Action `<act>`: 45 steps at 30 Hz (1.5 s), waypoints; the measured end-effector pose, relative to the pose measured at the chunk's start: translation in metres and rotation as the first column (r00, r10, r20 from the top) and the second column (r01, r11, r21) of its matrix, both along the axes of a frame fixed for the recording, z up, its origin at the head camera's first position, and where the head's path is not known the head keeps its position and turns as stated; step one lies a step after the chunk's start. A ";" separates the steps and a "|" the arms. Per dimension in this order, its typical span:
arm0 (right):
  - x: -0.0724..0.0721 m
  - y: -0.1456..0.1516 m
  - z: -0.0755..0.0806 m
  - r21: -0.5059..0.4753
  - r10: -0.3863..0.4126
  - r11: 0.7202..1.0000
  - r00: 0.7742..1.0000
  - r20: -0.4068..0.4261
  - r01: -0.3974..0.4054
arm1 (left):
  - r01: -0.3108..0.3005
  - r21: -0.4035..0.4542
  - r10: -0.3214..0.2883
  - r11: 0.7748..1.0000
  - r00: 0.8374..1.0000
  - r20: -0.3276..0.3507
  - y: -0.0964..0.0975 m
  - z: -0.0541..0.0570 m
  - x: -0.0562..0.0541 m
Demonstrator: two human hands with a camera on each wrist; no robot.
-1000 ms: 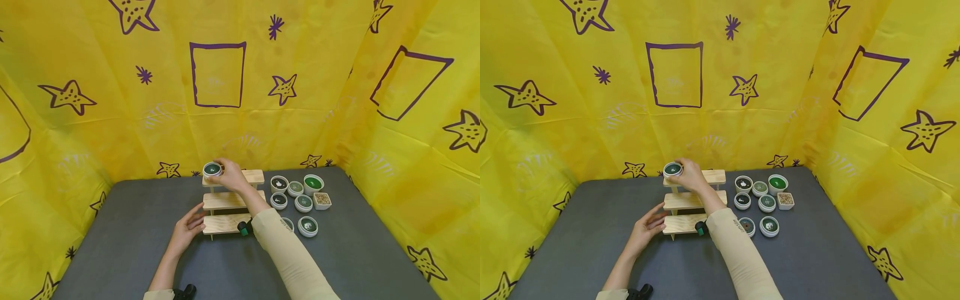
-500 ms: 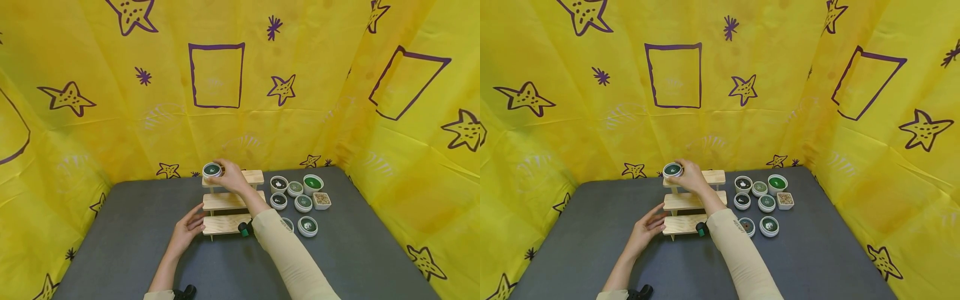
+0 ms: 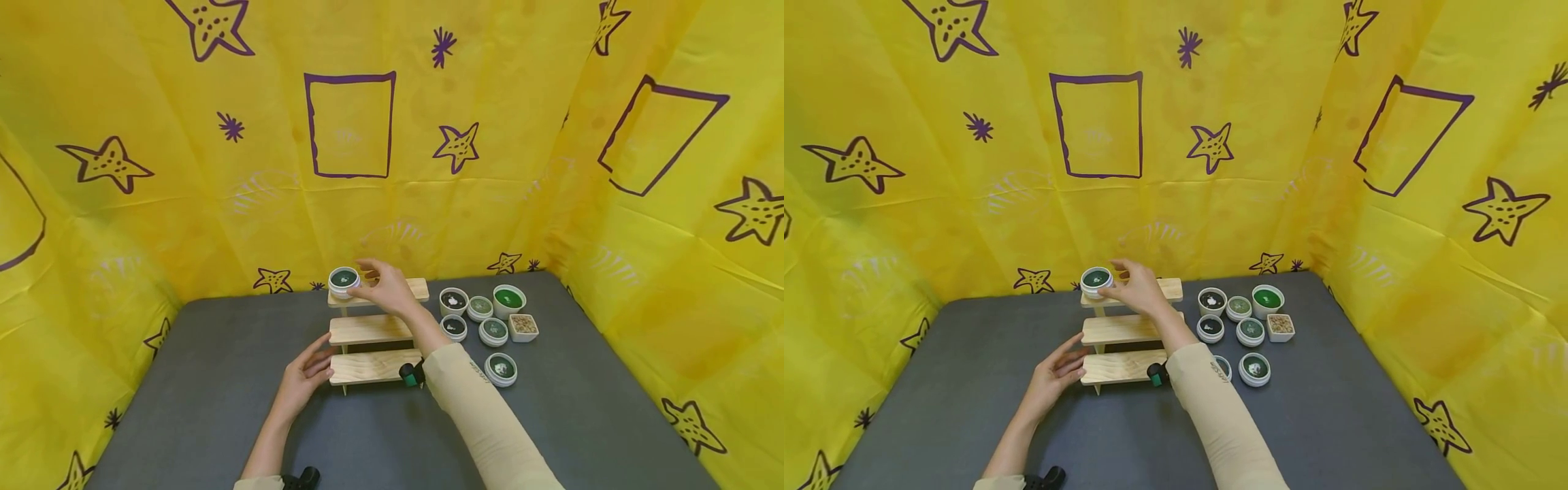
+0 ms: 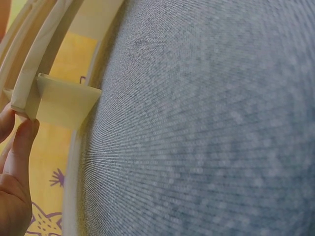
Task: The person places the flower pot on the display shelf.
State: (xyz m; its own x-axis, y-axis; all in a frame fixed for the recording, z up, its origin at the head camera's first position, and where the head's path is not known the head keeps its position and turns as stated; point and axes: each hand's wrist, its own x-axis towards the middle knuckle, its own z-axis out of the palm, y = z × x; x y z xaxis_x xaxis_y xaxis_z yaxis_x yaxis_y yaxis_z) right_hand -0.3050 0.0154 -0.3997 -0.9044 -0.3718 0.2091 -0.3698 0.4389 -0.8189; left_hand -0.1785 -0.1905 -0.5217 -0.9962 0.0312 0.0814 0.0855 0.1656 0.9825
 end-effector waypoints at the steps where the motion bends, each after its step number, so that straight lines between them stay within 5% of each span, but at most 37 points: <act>1: 0.000 0.003 0.000 -0.008 -0.005 1.000 1.000 -0.001 0.005 | 0.000 0.002 0.000 1.000 1.000 0.001 0.000 0.000 0.000; 18: 0.020 0.071 0.000 -0.058 -0.063 0.997 0.996 -0.061 0.060 | 0.004 -0.008 -0.004 1.000 1.000 -0.018 0.000 -0.003 0.000; 29: 0.043 0.127 -0.024 -0.003 -0.117 0.993 0.989 -0.087 0.117 | 0.004 -0.007 -0.004 1.000 1.000 -0.017 0.001 -0.002 -0.001; 45: 0.053 0.190 -0.058 -0.033 -0.199 0.980 0.979 -0.050 0.198 | 0.013 -0.003 -0.013 1.000 1.000 -0.024 0.000 -0.003 -0.001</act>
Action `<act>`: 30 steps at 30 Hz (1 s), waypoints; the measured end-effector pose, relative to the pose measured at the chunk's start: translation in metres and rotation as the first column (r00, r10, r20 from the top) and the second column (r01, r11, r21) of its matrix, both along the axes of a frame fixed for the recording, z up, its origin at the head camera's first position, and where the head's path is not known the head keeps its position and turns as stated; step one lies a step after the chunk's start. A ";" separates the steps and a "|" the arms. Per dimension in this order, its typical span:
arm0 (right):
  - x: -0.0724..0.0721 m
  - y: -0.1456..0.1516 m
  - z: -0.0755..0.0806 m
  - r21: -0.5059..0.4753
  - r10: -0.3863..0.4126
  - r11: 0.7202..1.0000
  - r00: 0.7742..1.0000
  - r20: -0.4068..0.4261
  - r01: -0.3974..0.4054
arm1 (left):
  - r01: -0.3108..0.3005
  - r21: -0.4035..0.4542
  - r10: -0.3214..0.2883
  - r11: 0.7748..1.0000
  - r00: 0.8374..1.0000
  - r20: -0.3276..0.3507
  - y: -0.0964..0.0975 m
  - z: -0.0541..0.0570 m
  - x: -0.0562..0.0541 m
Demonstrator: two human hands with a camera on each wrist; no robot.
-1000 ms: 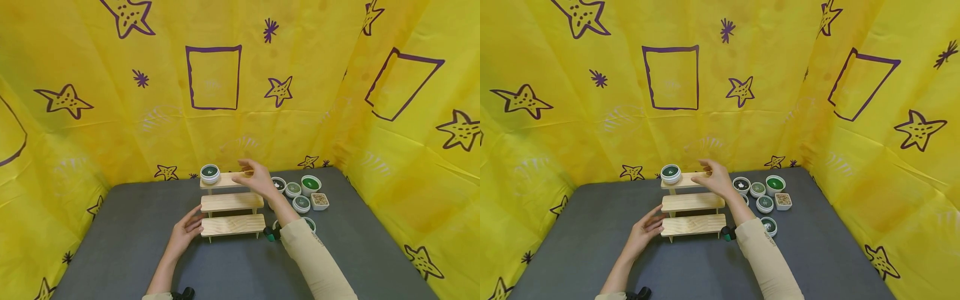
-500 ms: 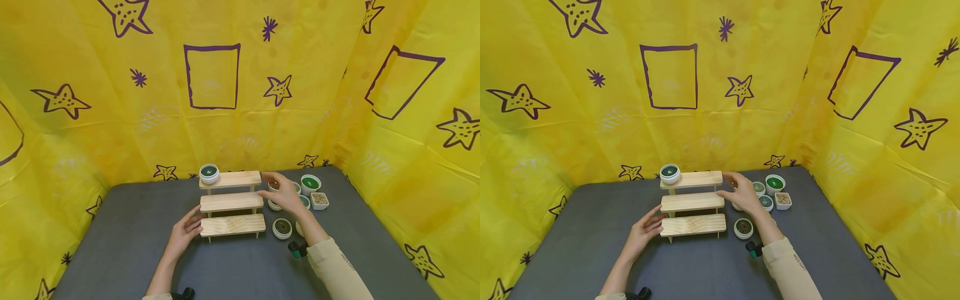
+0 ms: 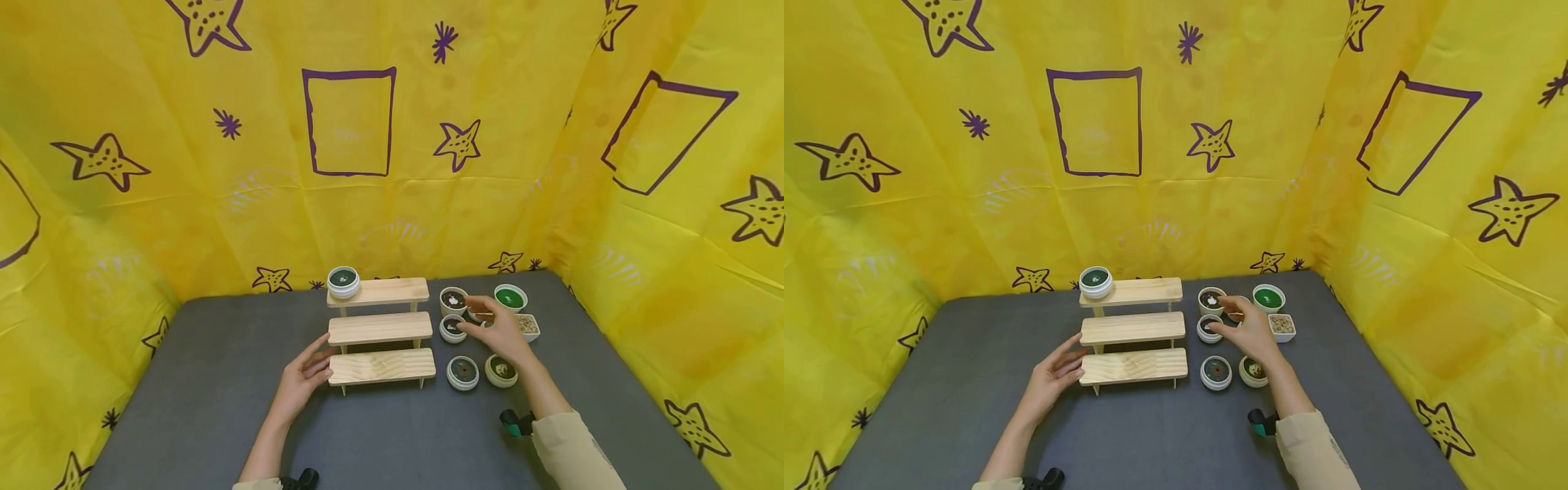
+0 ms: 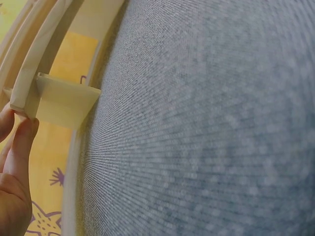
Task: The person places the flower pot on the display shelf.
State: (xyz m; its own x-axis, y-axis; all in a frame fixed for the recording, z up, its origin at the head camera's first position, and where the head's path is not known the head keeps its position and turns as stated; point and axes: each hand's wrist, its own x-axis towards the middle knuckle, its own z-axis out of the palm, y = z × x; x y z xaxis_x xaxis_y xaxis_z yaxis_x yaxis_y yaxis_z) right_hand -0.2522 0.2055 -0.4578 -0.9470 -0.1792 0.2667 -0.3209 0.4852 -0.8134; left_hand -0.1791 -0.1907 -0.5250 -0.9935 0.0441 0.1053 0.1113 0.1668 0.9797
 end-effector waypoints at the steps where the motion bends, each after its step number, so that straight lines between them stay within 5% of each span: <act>1: 0.000 0.003 -0.003 -0.004 -0.002 1.000 1.000 -0.002 0.002 | 0.001 0.000 -0.001 1.000 1.000 -0.002 0.000 0.000 0.000; 12: 0.006 0.034 -0.025 0.000 -0.024 1.000 0.999 0.025 0.024 | -0.005 0.004 0.005 1.000 1.000 0.021 0.000 0.001 0.001; 30: 0.013 0.079 -0.052 -0.066 0.135 0.990 0.978 0.157 -0.125 | -0.004 -0.011 0.004 1.000 0.999 0.034 -0.001 0.002 -0.001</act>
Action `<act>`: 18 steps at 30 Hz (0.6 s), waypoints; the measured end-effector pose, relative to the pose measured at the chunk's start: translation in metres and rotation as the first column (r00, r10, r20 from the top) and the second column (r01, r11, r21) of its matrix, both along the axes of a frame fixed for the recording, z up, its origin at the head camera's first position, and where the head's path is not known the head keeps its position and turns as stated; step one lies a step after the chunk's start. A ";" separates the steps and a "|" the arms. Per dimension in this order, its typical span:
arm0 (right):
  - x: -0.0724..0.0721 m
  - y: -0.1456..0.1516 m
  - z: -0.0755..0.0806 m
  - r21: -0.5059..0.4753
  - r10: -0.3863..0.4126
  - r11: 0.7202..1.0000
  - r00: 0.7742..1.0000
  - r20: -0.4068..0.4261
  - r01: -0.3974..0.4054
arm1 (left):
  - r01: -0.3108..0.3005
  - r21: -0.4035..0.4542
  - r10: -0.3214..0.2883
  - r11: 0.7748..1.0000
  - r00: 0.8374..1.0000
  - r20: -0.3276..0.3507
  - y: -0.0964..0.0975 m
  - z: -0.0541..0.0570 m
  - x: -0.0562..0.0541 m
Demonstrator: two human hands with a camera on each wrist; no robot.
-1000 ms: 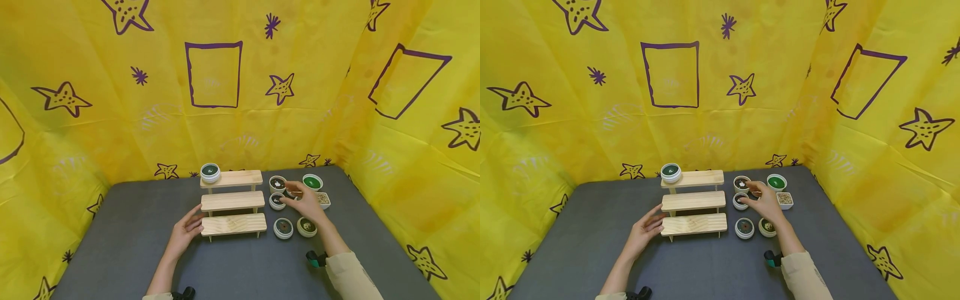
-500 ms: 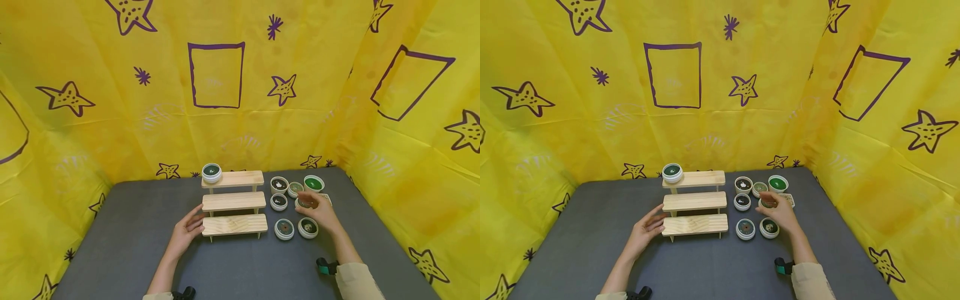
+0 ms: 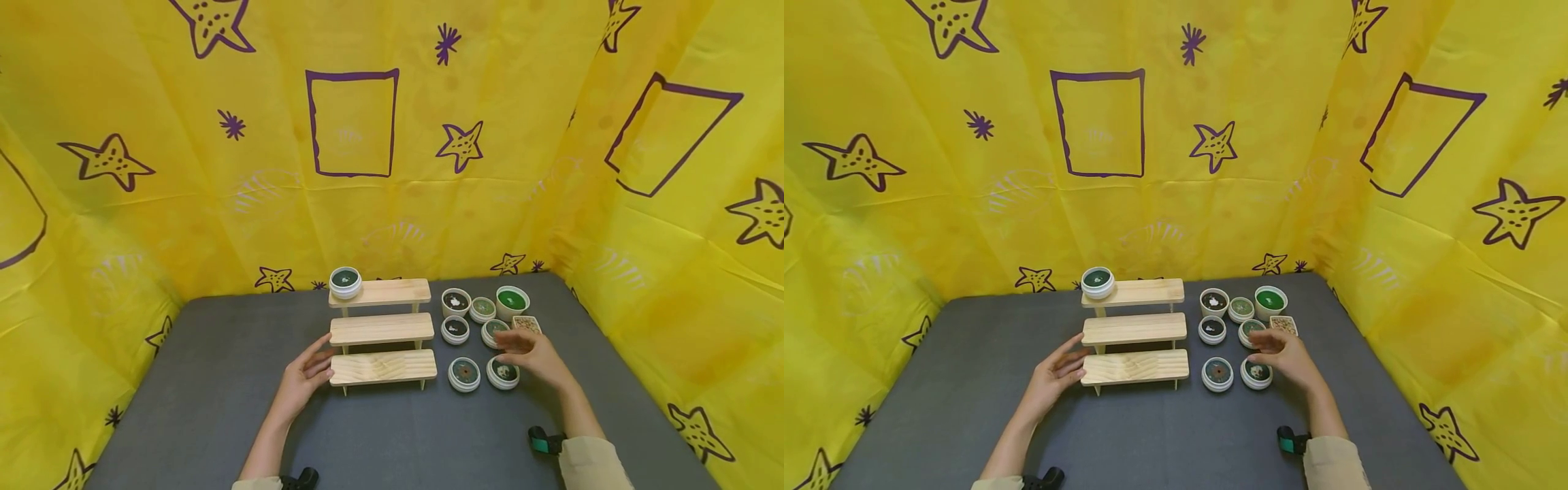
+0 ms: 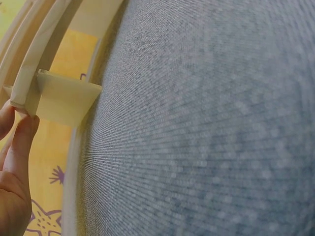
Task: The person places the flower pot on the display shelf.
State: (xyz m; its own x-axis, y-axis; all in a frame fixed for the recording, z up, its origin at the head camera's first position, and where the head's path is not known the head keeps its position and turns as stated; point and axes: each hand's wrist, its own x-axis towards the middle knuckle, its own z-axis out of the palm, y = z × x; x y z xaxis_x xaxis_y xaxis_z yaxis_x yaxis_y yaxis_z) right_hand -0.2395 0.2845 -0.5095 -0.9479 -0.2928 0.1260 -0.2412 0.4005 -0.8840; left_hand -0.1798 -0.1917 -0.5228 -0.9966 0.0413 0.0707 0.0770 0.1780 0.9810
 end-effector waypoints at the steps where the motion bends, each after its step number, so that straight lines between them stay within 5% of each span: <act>1: 0.001 0.001 0.000 0.006 0.006 1.000 1.000 0.008 -0.006 | -0.001 0.001 0.001 1.000 1.000 0.002 0.000 0.000 0.000; 18: 0.009 0.017 -0.011 0.022 0.120 0.992 0.988 0.101 -0.122 | 0.008 0.006 -0.008 1.000 1.000 0.007 0.000 0.001 0.001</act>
State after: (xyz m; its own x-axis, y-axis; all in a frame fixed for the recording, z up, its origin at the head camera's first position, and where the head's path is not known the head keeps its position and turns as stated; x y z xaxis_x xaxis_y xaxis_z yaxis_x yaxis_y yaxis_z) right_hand -0.2305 0.3015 -0.5201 -0.9126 -0.4081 0.0229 -0.2007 0.3985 -0.8949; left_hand -0.1792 -0.1913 -0.5223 -0.9967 0.0487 0.0644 0.0719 0.1717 0.9825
